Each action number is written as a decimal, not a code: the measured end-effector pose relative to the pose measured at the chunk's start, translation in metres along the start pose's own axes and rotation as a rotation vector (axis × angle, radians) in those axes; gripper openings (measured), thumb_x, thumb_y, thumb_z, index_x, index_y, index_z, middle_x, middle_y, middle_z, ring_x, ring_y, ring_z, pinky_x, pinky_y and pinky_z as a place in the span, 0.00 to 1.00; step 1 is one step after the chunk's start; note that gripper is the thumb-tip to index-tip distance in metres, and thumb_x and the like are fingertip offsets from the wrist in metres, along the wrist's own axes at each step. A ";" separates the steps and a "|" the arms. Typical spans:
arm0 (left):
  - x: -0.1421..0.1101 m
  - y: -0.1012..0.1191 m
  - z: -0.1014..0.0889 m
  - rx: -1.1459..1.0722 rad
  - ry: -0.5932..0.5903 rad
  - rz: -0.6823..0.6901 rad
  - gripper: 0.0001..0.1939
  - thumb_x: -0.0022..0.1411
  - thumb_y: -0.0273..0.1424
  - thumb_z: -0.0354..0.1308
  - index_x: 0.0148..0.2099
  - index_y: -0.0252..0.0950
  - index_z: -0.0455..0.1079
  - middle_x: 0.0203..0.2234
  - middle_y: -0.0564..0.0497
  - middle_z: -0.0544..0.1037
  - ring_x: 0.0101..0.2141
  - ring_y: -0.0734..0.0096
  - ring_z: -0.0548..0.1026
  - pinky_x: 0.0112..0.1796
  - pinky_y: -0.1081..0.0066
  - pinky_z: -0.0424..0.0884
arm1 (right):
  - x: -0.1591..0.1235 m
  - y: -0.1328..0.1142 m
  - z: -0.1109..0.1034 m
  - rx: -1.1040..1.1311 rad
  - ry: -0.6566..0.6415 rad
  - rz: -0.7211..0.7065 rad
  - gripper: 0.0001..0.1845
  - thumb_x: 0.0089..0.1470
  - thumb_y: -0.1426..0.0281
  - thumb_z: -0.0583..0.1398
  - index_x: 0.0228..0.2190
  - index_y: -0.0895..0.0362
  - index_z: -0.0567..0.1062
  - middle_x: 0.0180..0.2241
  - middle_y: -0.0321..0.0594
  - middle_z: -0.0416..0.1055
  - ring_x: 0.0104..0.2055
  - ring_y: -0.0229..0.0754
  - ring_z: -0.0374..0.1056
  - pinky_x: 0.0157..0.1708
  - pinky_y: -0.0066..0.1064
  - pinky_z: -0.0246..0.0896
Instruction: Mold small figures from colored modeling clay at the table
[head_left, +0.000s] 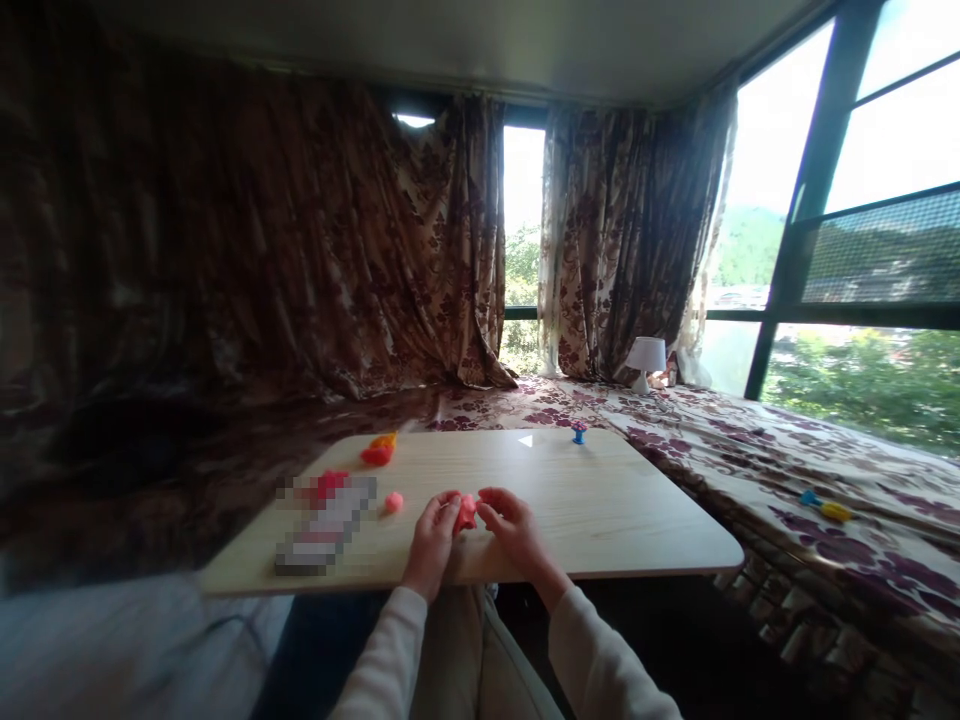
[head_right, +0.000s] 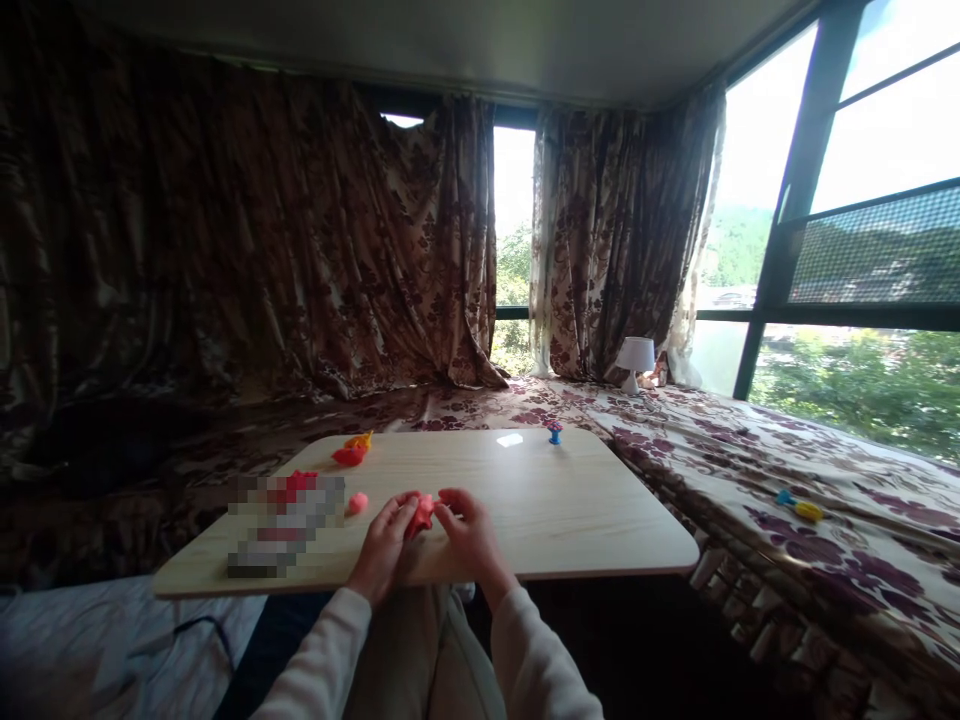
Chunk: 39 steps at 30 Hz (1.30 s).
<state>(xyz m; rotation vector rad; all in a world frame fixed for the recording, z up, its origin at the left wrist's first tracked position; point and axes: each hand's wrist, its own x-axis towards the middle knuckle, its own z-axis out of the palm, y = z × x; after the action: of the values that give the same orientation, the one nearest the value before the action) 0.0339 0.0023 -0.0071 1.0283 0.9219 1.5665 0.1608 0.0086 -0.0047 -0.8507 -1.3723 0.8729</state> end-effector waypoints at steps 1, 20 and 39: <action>0.000 -0.001 0.000 -0.004 0.004 0.003 0.19 0.46 0.42 0.63 0.37 0.35 0.68 0.25 0.53 0.76 0.26 0.74 0.73 0.32 0.74 0.67 | 0.000 0.000 0.000 -0.004 -0.010 -0.012 0.11 0.43 0.65 0.62 0.30 0.58 0.76 0.27 0.40 0.75 0.29 0.41 0.69 0.31 0.31 0.63; 0.003 0.001 -0.007 -0.122 -0.076 -0.092 0.20 0.46 0.34 0.64 0.43 0.35 0.70 0.34 0.49 0.78 0.35 0.70 0.75 0.40 0.72 0.68 | 0.000 0.000 0.000 -0.041 -0.035 0.093 0.18 0.49 0.59 0.56 0.23 0.62 0.76 0.21 0.39 0.70 0.24 0.37 0.63 0.23 0.26 0.58; -0.003 0.008 0.000 -0.050 -0.102 -0.077 0.23 0.45 0.34 0.65 0.45 0.35 0.68 0.36 0.48 0.78 0.38 0.68 0.74 0.43 0.69 0.66 | -0.001 -0.008 -0.004 -0.038 -0.032 0.078 0.22 0.48 0.54 0.57 0.19 0.60 0.75 0.17 0.34 0.66 0.21 0.34 0.60 0.23 0.25 0.56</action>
<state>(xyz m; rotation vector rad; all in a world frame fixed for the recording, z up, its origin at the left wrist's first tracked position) 0.0316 -0.0026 0.0000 1.0160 0.8386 1.4532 0.1653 0.0041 0.0017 -0.9287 -1.3950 0.9265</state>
